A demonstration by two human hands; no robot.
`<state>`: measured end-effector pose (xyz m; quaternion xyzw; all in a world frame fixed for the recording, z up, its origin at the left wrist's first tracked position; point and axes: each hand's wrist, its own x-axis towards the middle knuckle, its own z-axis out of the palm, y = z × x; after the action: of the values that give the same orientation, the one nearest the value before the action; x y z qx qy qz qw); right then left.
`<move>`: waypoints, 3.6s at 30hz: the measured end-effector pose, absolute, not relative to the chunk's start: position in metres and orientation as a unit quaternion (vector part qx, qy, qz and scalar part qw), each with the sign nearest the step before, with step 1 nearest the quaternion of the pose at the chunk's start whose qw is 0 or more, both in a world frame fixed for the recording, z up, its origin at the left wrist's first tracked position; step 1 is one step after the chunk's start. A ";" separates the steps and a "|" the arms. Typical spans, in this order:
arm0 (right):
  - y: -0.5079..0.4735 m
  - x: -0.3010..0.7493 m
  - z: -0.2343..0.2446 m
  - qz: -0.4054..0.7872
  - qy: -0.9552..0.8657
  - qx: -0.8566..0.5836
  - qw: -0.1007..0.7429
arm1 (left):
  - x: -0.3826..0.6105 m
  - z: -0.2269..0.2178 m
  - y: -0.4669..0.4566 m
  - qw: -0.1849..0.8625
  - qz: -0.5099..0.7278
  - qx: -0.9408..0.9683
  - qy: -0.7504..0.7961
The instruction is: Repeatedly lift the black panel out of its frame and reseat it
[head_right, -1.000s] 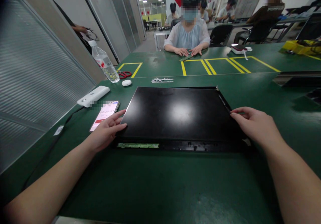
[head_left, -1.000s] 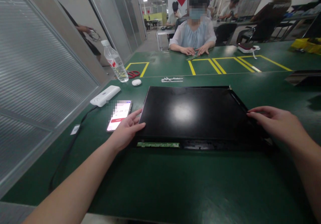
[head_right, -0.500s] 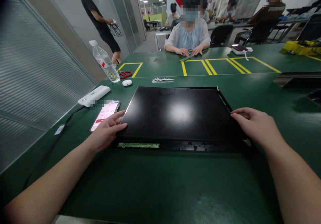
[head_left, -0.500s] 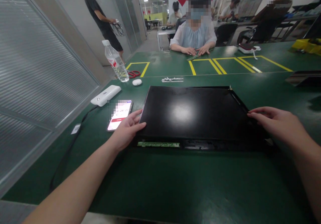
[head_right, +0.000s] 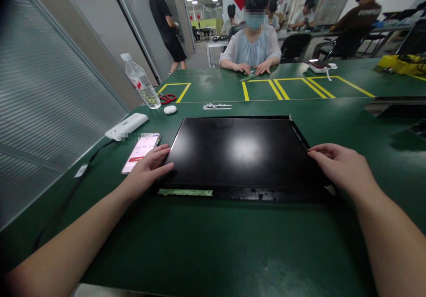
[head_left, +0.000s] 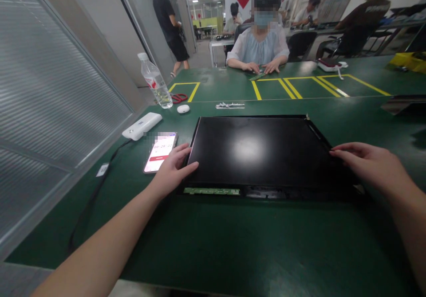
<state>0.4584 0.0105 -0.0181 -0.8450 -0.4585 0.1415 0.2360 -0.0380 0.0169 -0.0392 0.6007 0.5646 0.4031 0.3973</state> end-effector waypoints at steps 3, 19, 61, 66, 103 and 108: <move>0.011 0.456 -0.015 0.126 -0.455 -0.850 0.232 | -0.042 -0.045 0.019 0.371 0.371 0.633 0.569; 0.006 0.443 -0.011 0.211 -0.380 -0.832 0.345 | -0.040 -0.042 0.022 0.311 0.316 0.665 0.601; 0.009 0.453 -0.013 0.177 -0.402 -0.862 0.255 | -0.034 -0.044 0.018 0.189 0.188 0.763 0.589; 0.012 0.458 -0.016 0.163 -0.422 -0.856 0.248 | -0.046 -0.033 0.015 0.210 0.163 0.791 0.550; 0.007 0.454 -0.019 0.115 -0.473 -0.827 0.282 | -0.049 -0.017 0.012 0.149 0.190 0.903 0.355; 0.008 0.454 -0.028 0.154 -0.537 -0.776 0.294 | -0.049 -0.018 0.012 0.151 0.186 0.903 0.356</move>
<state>0.4542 0.0076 -0.0284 -0.7757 -0.5372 0.1535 0.2935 -0.0492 0.0122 -0.0180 0.9033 0.3559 0.1862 0.1505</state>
